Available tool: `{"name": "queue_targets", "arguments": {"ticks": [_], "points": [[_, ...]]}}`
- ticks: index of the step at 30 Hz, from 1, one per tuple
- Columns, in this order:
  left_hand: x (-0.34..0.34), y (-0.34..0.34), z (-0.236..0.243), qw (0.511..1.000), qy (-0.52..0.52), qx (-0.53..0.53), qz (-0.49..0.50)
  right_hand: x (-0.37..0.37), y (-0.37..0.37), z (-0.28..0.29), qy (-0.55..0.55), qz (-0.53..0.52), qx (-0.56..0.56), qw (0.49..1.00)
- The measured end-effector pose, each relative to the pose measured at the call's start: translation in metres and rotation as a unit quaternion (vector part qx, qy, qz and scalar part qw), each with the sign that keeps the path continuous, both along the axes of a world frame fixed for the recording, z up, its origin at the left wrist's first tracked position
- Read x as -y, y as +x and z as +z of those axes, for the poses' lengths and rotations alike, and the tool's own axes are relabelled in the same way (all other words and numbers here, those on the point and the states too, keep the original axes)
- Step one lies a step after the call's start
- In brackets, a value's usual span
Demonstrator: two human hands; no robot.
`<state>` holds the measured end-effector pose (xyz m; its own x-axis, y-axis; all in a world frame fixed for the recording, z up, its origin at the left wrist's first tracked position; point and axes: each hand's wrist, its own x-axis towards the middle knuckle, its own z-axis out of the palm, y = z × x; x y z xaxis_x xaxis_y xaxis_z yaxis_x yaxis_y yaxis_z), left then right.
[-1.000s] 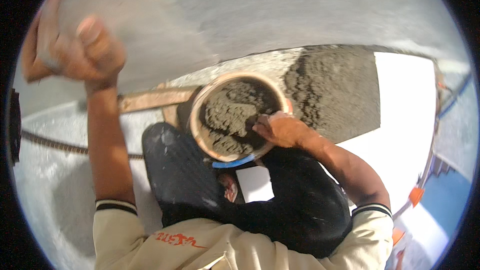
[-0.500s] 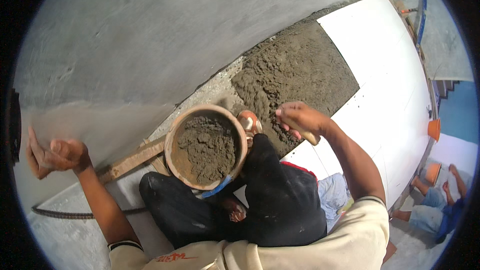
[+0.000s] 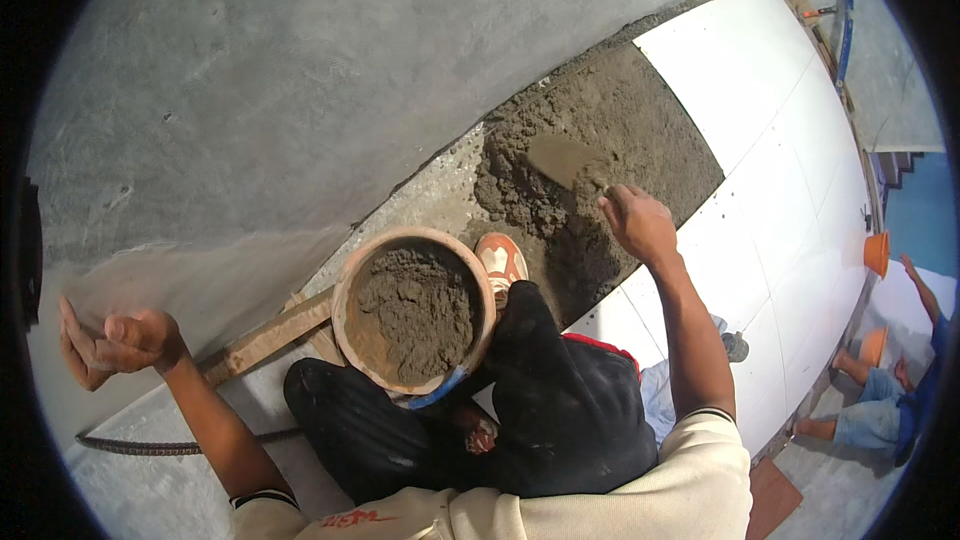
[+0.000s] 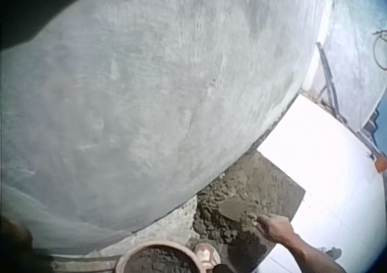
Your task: The person scoops cement from a bucket and spreads it on the floor using a trowel, then levels the surface with a wooden straightedge. The person then picks up a tile and applies cement to its back before the clip ends.
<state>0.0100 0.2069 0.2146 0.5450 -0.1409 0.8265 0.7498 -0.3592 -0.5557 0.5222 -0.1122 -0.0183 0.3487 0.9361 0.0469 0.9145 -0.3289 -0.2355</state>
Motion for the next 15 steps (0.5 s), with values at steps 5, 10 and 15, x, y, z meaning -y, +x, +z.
{"name": "queue_targets", "arguments": {"ticks": [5,10,15], "points": [[-0.001,-0.003,0.0,1.0,0.016,0.004,0.005,-0.047,0.01,-0.018,-0.11,0.039,0.029,0.993],[0.003,0.001,0.002,0.999,0.024,0.009,0.027,-0.082,0.066,-0.038,-0.119,-0.005,0.006,0.993],[-0.001,0.001,0.0,1.0,0.018,0.02,0.002,-0.093,0.099,-0.036,-0.175,-0.115,-0.065,0.976]]}}
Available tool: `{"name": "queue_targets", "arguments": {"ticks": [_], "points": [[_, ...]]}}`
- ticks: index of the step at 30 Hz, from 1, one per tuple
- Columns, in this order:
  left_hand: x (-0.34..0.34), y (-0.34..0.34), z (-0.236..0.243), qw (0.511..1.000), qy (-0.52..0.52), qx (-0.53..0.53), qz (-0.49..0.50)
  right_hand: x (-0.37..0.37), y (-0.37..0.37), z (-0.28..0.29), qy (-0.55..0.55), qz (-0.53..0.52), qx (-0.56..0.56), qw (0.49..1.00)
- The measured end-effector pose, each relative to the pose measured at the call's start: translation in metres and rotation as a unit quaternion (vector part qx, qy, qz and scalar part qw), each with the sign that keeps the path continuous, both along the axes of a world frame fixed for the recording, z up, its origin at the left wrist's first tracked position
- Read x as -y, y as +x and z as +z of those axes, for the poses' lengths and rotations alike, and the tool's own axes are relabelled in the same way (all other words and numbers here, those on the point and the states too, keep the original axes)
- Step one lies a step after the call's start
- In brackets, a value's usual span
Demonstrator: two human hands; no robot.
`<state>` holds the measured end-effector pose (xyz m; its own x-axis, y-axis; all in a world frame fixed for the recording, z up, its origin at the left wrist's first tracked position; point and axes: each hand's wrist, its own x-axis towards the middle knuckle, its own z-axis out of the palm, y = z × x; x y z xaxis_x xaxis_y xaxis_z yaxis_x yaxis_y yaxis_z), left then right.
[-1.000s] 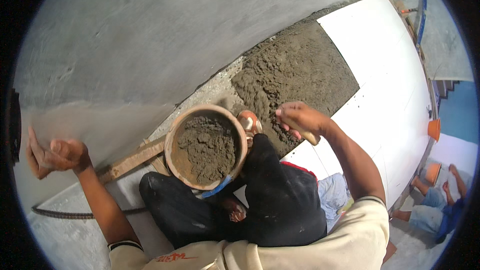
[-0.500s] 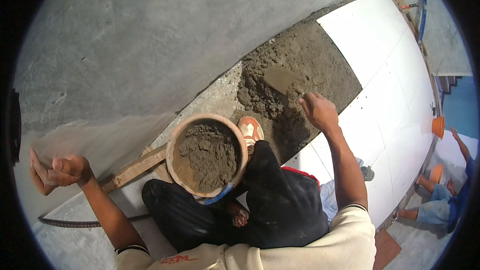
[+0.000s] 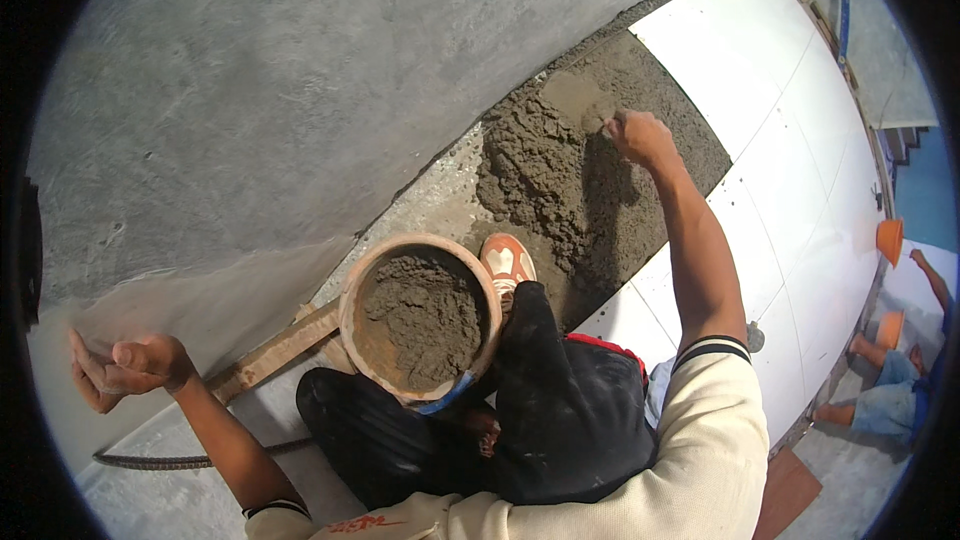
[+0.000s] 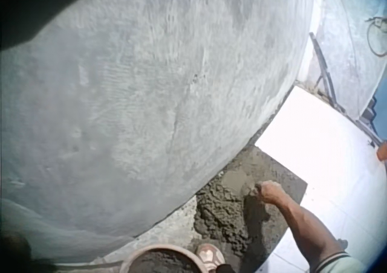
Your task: The person scoops cement from a bucket and spreads it on the floor using a trowel, then levels the surface with a wooden straightedge. The person then picks up a tile and applies cement to its back before the clip ends.
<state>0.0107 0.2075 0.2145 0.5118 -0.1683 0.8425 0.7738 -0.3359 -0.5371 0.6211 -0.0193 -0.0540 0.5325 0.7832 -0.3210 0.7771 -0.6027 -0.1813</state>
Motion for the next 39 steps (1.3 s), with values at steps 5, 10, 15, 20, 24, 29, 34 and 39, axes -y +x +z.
{"name": "queue_targets", "arguments": {"ticks": [5,10,15,20,24,29,34,39], "points": [[0.003,-0.001,0.004,0.999,0.003,0.001,0.033,0.004,-0.035,-0.005,0.055,0.03,-0.018,0.998],[0.0,0.007,-0.008,0.999,-0.005,0.024,0.026,0.024,0.019,-0.02,0.006,-0.09,-0.023,0.996],[0.003,0.003,-0.003,0.999,0.0,0.019,0.028,0.013,-0.006,0.0,0.066,-0.182,-0.388,0.901],[0.005,0.004,-0.002,0.999,-0.005,0.017,0.031,0.013,-0.105,-0.005,-0.02,-0.086,-0.31,0.947],[0.007,0.005,0.003,0.999,-0.016,0.015,0.025,0.028,-0.145,-0.024,0.048,0.025,-0.168,0.984],[0.005,-0.001,-0.001,1.0,-0.021,0.005,0.021,0.013,-0.109,-0.006,0.016,-0.04,-0.043,0.998],[0.001,-0.004,-0.006,1.0,-0.011,0.009,0.021,0.019,-0.002,-0.021,0.019,-0.14,-0.019,0.99],[0.004,-0.003,0.0,1.0,-0.005,0.0,0.022,-0.014,-0.066,0.008,-0.026,0.032,-0.083,0.996]]}}
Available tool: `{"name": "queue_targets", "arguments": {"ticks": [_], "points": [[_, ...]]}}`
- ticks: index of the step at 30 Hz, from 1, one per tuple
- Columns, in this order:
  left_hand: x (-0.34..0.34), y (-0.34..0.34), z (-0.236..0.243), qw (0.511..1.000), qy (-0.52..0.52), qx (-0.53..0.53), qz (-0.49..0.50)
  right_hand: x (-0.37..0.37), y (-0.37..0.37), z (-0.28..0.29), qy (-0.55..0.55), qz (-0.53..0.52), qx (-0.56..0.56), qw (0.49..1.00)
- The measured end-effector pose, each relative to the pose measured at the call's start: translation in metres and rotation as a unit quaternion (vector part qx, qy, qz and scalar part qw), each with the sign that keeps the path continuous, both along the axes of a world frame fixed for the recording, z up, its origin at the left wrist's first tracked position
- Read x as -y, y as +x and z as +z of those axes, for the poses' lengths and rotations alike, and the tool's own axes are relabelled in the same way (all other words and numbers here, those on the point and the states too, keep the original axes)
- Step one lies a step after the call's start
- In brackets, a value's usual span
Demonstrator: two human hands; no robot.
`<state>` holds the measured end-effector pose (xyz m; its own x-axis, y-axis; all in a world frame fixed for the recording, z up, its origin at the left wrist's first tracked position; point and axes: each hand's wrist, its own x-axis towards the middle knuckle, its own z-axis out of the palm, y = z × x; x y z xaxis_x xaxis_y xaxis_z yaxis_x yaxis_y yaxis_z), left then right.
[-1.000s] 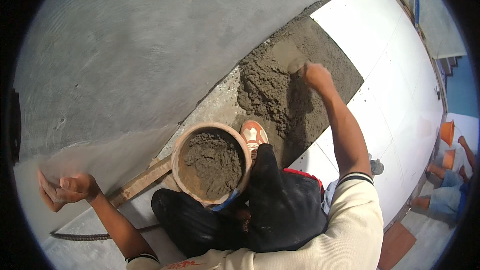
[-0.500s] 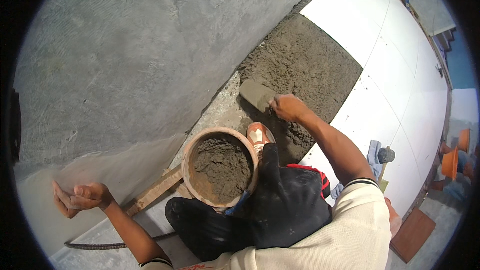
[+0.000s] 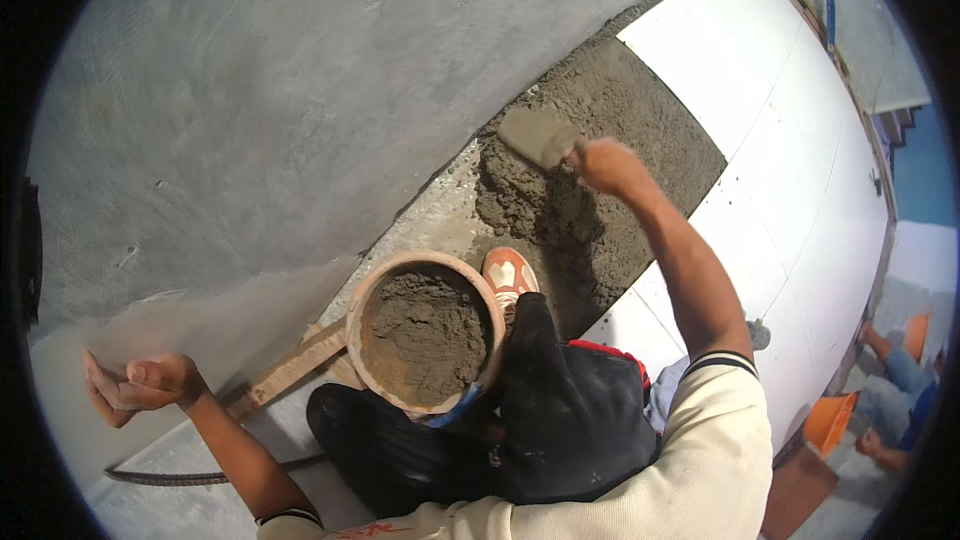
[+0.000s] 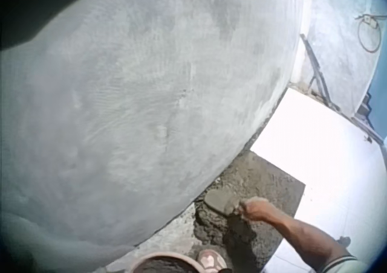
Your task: The person scoops cement from a bucket and spreads it on the floor using a trowel, then levels the surface with a wooden straightedge. The person then picks up a tile and applies cement to its back before the clip ends.
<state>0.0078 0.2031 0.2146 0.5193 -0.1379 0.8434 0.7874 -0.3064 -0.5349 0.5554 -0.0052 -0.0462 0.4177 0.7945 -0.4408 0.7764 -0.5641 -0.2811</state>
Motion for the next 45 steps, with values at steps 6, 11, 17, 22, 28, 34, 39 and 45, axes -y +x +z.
{"name": "queue_targets", "arguments": {"ticks": [6,11,17,22,28,34,39,45], "points": [[-0.006,-0.014,-0.008,0.999,0.025,-0.007,0.029,0.013,0.056,-0.018,0.003,-0.07,0.187,0.98],[-0.004,-0.005,-0.008,1.0,0.006,0.017,0.012,0.009,0.069,0.006,0.14,0.06,0.409,0.9],[-0.008,-0.004,-0.012,0.999,0.014,0.037,0.011,-0.009,0.019,-0.011,0.041,0.153,0.332,0.93],[-0.001,0.002,-0.002,0.999,0.014,0.011,0.047,0.0,-0.091,-0.011,0.152,0.214,0.202,0.944],[-0.004,0.003,-0.004,1.0,0.014,-0.013,0.014,0.046,-0.026,-0.002,0.16,-0.153,-0.015,0.975],[-0.008,-0.008,-0.002,0.999,0.021,-0.028,-0.021,0.074,0.032,0.013,-0.033,-0.159,-0.156,0.974],[-0.009,0.006,-0.002,0.999,0.005,0.029,-0.042,0.11,-0.011,0.027,0.005,-0.188,-0.075,0.979],[0.003,0.006,0.003,0.999,0.009,0.004,0.042,0.027,0.011,-0.02,0.107,-0.115,0.078,0.984]]}}
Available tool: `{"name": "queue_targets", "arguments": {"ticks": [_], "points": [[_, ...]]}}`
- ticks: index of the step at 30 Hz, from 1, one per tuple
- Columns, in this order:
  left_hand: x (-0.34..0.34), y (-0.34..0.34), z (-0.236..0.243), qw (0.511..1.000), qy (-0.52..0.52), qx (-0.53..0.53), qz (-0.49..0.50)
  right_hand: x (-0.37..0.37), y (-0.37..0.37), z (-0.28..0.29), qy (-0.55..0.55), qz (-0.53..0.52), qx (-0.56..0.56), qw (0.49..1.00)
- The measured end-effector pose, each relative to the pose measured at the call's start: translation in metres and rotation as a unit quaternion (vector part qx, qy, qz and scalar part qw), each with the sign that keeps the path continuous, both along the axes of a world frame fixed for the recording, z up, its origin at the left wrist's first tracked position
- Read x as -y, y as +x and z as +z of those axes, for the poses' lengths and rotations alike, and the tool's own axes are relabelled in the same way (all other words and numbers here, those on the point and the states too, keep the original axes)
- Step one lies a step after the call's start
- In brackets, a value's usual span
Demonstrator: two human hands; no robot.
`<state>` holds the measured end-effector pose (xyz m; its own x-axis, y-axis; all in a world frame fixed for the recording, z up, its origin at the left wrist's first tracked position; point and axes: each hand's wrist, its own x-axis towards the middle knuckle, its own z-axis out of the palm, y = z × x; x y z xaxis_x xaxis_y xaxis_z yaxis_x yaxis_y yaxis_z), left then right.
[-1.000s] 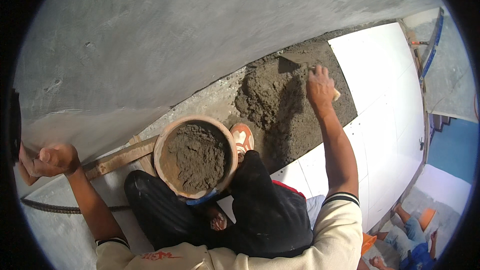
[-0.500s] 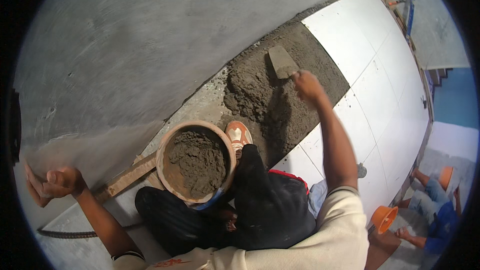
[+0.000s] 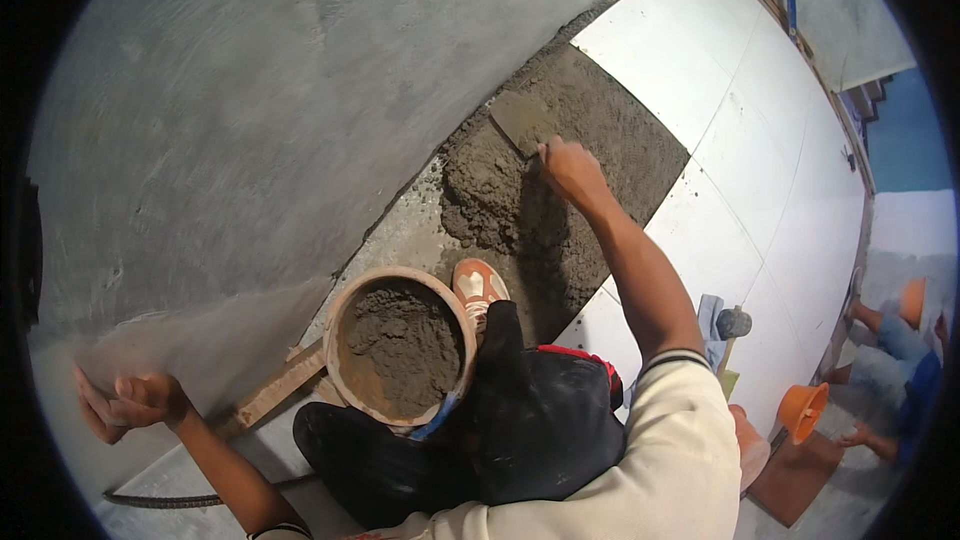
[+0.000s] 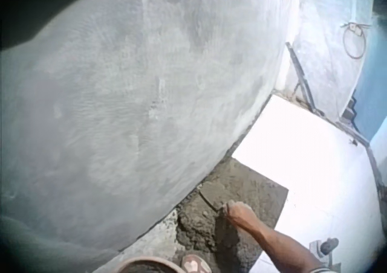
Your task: The person scoops cement from a bucket and spreads it on the floor using a trowel, then levels the surface with a wooden straightedge. The person then picks up a tile and applies cement to its back before the clip ends.
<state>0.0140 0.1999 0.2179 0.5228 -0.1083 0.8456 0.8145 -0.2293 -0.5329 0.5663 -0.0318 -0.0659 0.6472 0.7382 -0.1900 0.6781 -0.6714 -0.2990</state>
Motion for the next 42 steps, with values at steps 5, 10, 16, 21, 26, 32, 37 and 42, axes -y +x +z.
{"name": "queue_targets", "arguments": {"ticks": [5,10,16,21,26,32,37,42], "points": [[-0.001,0.009,-0.005,0.998,-0.026,0.028,-0.044,-0.008,0.069,-0.02,-0.013,-0.034,-0.006,0.999],[0.003,0.007,0.006,0.999,-0.026,0.001,-0.032,-0.012,0.053,-0.017,0.009,0.048,-0.005,0.999],[-0.009,0.003,-0.01,0.998,-0.021,0.029,-0.053,0.022,0.139,-0.027,-0.009,-0.091,-0.02,0.996],[-0.003,-0.015,0.007,1.0,-0.002,-0.006,0.001,0.015,0.091,0.025,-0.036,-0.045,-0.317,0.947],[-0.012,-0.004,-0.014,0.998,-0.034,0.024,-0.037,0.134,0.048,-0.001,-0.082,0.093,-0.115,0.986],[-0.009,-0.007,0.001,0.999,-0.017,-0.008,-0.048,0.109,-0.038,0.042,-0.049,0.025,-0.167,0.984],[-0.007,-0.003,-0.008,0.999,-0.023,0.0,-0.034,0.023,-0.034,0.029,-0.084,0.156,-0.084,0.981],[0.0,0.001,-0.001,0.996,-0.042,0.008,-0.079,0.1,-0.076,0.017,-0.1,0.079,-0.066,0.99]]}}
